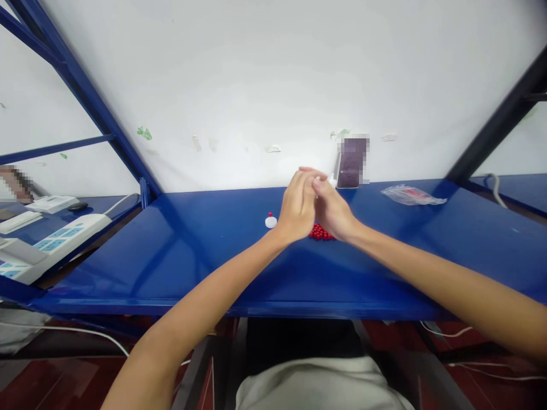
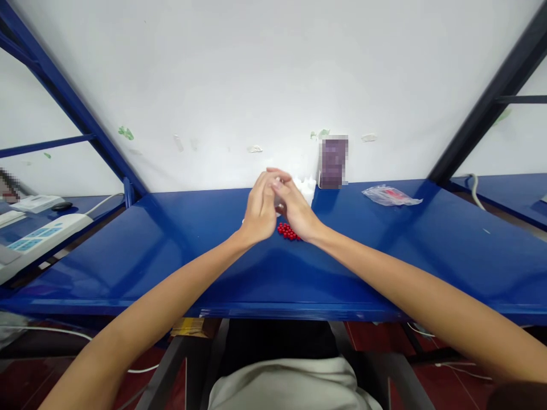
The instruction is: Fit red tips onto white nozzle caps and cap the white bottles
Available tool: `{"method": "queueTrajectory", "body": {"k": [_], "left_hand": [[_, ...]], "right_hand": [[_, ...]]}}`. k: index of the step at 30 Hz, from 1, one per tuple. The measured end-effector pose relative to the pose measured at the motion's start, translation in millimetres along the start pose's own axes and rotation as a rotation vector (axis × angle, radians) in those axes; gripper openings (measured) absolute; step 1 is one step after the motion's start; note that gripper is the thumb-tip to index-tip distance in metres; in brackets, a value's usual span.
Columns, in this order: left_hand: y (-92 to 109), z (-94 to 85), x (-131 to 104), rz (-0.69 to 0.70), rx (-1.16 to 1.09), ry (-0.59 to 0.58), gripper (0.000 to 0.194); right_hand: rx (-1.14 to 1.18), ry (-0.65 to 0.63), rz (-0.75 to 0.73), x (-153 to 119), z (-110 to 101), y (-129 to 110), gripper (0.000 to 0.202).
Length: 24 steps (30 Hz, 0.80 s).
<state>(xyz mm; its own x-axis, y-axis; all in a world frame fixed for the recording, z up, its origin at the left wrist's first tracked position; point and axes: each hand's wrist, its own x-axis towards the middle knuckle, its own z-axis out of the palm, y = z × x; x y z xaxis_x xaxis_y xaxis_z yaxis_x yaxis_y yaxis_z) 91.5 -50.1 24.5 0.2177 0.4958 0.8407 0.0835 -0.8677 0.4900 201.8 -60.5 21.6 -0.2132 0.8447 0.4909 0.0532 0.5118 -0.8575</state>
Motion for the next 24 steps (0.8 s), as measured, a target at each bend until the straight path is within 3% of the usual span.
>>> {"method": "queueTrajectory", "body": {"k": [4, 7, 9, 13, 15, 18, 24], "left_hand": [[-13.1, 25.2, 16.8, 0.058, 0.145, 0.065, 0.038], [-17.8, 18.9, 19.8, 0.080, 0.279, 0.064, 0.046], [-17.5, 4.3, 12.7, 0.055, 0.300, -0.046, 0.048], [-16.0, -24.6, -14.8, -0.094, 0.405, -0.504, 0.022], [-17.4, -32.0, -25.8, -0.149, 0.511, -0.667, 0.017], [-21.2, -35.3, -32.0, -0.185, 0.615, -0.752, 0.022], [-27.2, -37.3, -28.1, -0.213, 0.614, -0.787, 0.020]], "right_hand": [[-0.089, 0.166, -0.053, 9.3, -17.8, 5.5, 0.057], [-0.030, 0.197, 0.035, 3.8, -36.9, 7.8, 0.048], [0.051, 0.231, 0.104, -0.8, -48.5, 9.0, 0.041], [0.131, 0.334, 0.194, 2.1, -66.5, 10.1, 0.033], [0.123, 0.369, 0.221, 8.0, -71.3, 9.7, 0.026], [0.092, 0.362, 0.193, 13.4, -71.5, 10.0, 0.028], [-0.081, 0.389, 0.117, -2.1, -62.5, 20.8, 0.036]]}}
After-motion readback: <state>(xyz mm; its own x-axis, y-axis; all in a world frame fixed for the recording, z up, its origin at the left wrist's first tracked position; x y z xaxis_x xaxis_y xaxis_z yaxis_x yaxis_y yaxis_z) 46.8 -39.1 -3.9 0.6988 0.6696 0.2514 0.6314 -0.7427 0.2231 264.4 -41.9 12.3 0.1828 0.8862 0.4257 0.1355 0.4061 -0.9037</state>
